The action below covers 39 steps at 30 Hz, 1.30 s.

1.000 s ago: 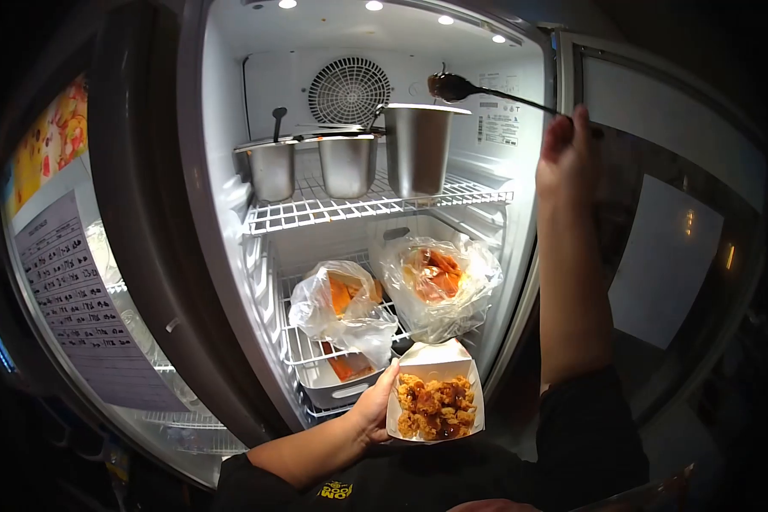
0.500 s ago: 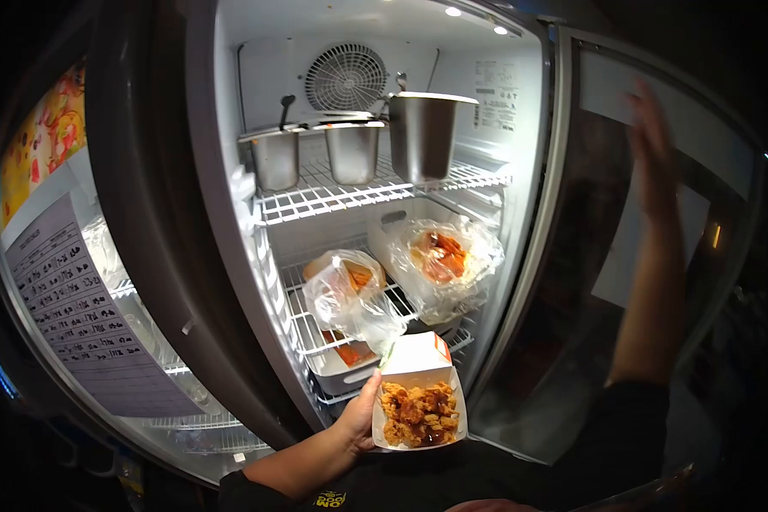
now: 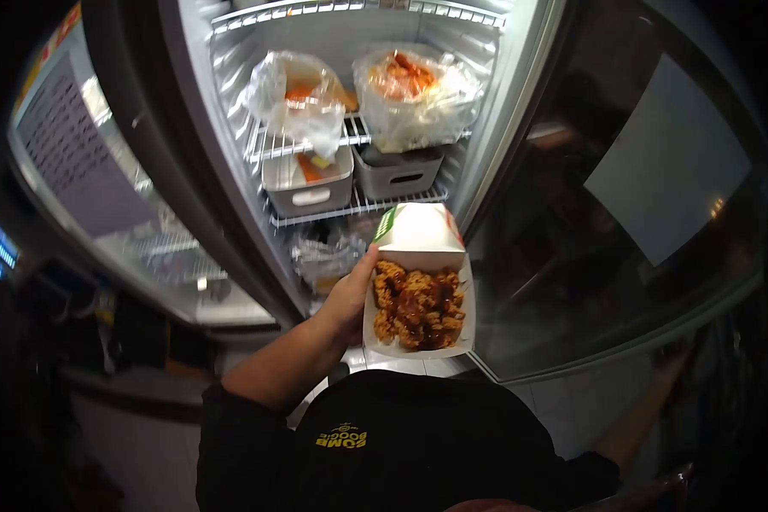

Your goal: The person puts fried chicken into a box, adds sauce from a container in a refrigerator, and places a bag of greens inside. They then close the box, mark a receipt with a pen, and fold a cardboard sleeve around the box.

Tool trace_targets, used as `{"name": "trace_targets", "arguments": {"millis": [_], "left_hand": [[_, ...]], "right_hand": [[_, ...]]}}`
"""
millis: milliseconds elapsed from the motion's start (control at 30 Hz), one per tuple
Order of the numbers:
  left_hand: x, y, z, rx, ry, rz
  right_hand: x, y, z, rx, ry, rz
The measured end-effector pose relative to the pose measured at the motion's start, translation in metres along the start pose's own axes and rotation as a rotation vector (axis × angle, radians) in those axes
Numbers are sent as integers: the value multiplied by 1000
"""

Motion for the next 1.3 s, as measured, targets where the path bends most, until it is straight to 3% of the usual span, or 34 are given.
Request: {"name": "trace_targets", "arguments": {"millis": [33, 133, 333, 400, 467, 567, 633, 700, 733, 800, 833, 900, 1000, 1067, 1100, 1133, 1167, 1200, 1233, 1267, 1300], "left_hand": [[0, 9, -12, -5, 53, 34], [18, 32, -36, -5, 76, 16], [80, 46, -62, 54, 122, 251], [109, 44, -66, 58, 166, 349], [145, 45, -70, 116, 182, 460], [205, 25, -91, 148, 269, 556], [246, 29, -101, 153, 313, 665], [294, 30, -118, 136, 400, 712], [329, 34, -118, 146, 439, 690], [388, 48, -132, 210, 535, 725], [420, 60, -138, 181, 577, 712], [487, 59, -162, 223, 612, 798], [588, 82, -196, 264, 668, 991], [646, 98, -213, 237, 716, 1005], [676, 108, -223, 259, 713, 1108], [705, 118, -234, 279, 710, 1209], [735, 119, -250, 265, 773, 1238], [762, 116, -269, 234, 834, 1250], [795, 122, -283, 263, 804, 1408], [827, 127, -299, 269, 846, 1435], [854, 129, -312, 272, 881, 1453]], "right_hand": [[14, 32, 20, 2, 75, -2], [5, 22, 46, -111, 280, 69], [23, 26, 35, -99, 413, -633], [41, 20, 33, -149, 492, -799], [76, 24, 27, -85, 431, -634], [136, 41, 18, 79, 594, -1032], [149, 39, 41, 528, 447, -1113], [174, 44, 64, 550, 474, -1074], [210, 56, 62, 363, 577, -1007], [272, 94, 59, 964, 68, -1251], [304, 106, 54, 1225, 41, -1290], [329, 103, 134, -107, 786, -1006], [368, 145, 195, 85, 577, -967], [398, 186, 241, 131, 365, -937], [408, 212, 260, 166, 248, -1073], [374, 239, 349, 204, 121, -1122], [435, 268, 305, 70, 249, -1330], [457, 272, 302, 324, -81, -1240], [481, 274, 297, 603, -372, -1081], [516, 266, 302, 556, -623, -1044], [541, 254, 314, 616, -666, -1142]]}}
Point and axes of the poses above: each hand's wrist, its own x-axis away from the middle knuckle, its own y-axis out of the palm, z = x × y, the point moved 4 cm from there along -x, towards the middle knuckle, and after that the axes turned 8 degrees about -x, right-handed, at the moved point
